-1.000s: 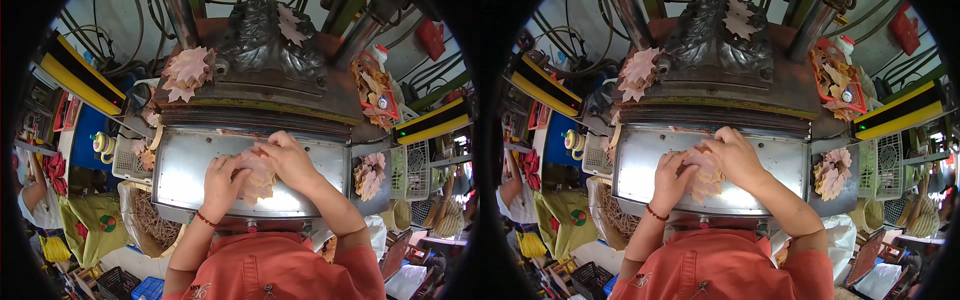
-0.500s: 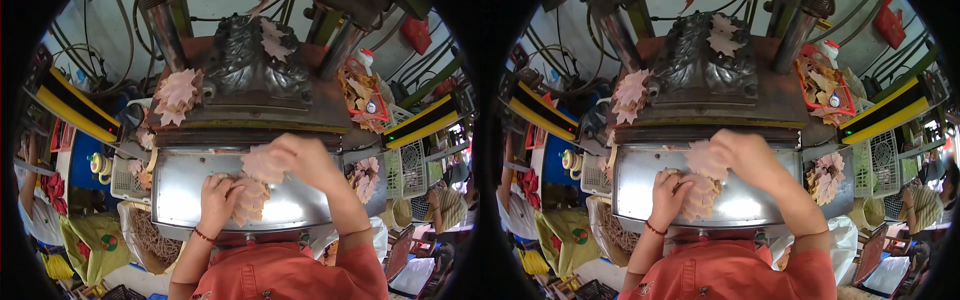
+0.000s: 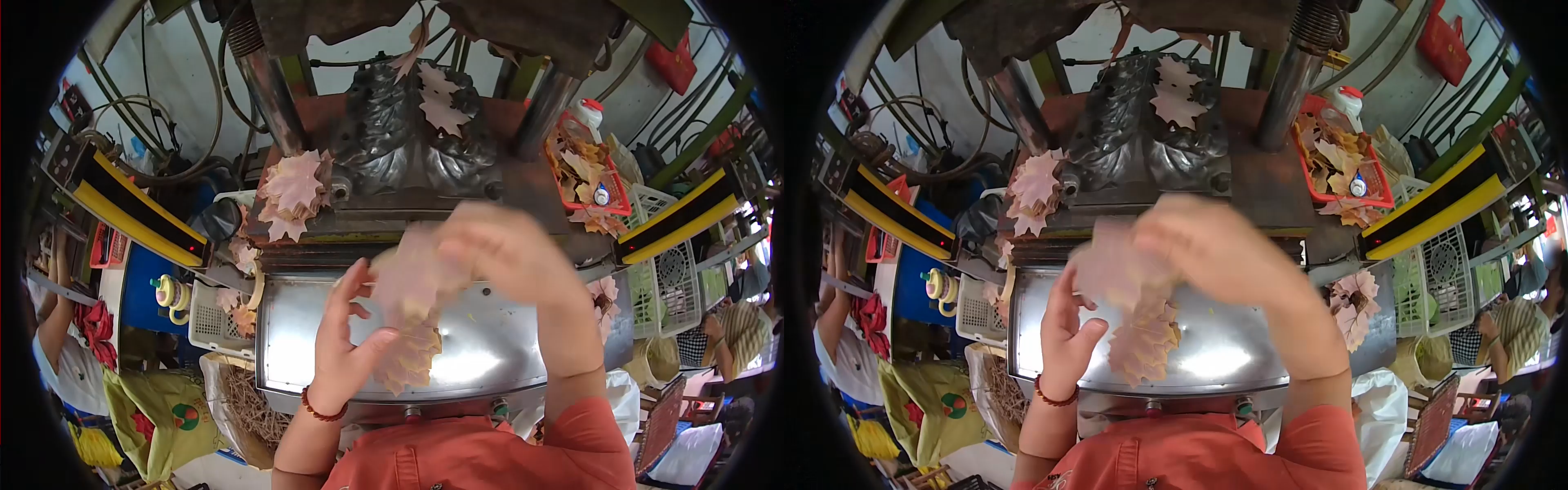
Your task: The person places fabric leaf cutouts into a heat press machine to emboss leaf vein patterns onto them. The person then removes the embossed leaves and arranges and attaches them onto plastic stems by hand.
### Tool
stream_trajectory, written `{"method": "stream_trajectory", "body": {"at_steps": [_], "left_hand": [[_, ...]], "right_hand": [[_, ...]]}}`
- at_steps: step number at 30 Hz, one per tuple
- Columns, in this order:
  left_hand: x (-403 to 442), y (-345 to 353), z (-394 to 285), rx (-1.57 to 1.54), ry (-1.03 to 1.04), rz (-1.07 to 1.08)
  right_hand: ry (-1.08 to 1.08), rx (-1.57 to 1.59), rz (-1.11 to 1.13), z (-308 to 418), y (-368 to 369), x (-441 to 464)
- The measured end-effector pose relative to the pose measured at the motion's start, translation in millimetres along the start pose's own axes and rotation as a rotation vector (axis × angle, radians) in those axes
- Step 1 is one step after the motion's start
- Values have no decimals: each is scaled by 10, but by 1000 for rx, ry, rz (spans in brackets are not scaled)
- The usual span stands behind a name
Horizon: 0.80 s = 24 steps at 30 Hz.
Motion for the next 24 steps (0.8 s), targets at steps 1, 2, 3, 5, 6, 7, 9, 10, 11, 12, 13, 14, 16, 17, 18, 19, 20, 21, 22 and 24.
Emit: {"method": "stream_trajectory", "body": {"at_steps": [1, 2, 3, 5, 6, 7, 9, 10, 11, 12, 13, 14, 16, 17, 18, 19, 20, 21, 22, 24], "left_hand": [[3, 39, 3, -68, -114, 28], [-11, 78, 18, -137, -227, 57], [-30, 120, 42, -204, -341, 86], [-79, 150, 85, -214, -420, 87], [-164, 158, 145, -218, -453, 112], [-256, 160, 198, -221, -488, 138], [-402, 172, 254, -48, -521, 231], [-444, 198, 250, 33, -467, 254], [-480, 215, 255, 114, -413, 277], [-494, 212, 273, 329, -282, 301], [-510, 216, 287, 494, -153, 311], [-527, 221, 301, 657, -21, 319], [-583, 221, 370, 813, 150, 281], [-555, 214, 342, 812, 131, 233], [-530, 210, 275, 809, 108, 187], [-509, 205, 225, 803, 82, 142], [-488, 201, 204, 765, 84, 148], [-454, 174, 189, 729, 87, 153], [-408, 137, 185, 697, 91, 153], [-221, 57, 152, 721, 230, 142]], "right_hand": [[-45, -40, 71, 42, 125, -51], [-41, -88, 96, 13, 241, -111], [-38, -136, 123, -15, 307, -144], [-83, -380, -24, -28, 97, -126], [-67, -441, -130, -74, -68, -62], [-50, -499, -237, -116, -222, 8], [59, -492, -300, -163, -489, 198], [101, -499, -256, -259, -565, 353], [143, -504, -210, -405, -610, 518], [185, -509, -164, -535, -590, 609], [125, -604, -260, -599, -548, 636], [64, -698, -358, -621, -484, 665], [-16, -774, -564, -608, -460, 643], [14, -674, -590, -577, -467, 605], [48, -574, -612, -539, -487, 538], [84, -474, -631, -491, -497, 471], [125, -382, -568, -427, -474, 433], [120, -418, -523, -425, -419, 410], [111, -452, -476, -432, -359, 407], [50, -555, -386, -562, -255, 499]]}}
Point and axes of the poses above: each hand's wrist, its own x-axis towards the middle knuckle, its own y-axis out of the palm, z = x × y, the point moved 4 cm from there along x, towards the middle knuckle, and after that the axes turned 5 degrees about y, right-handed, at the moved point
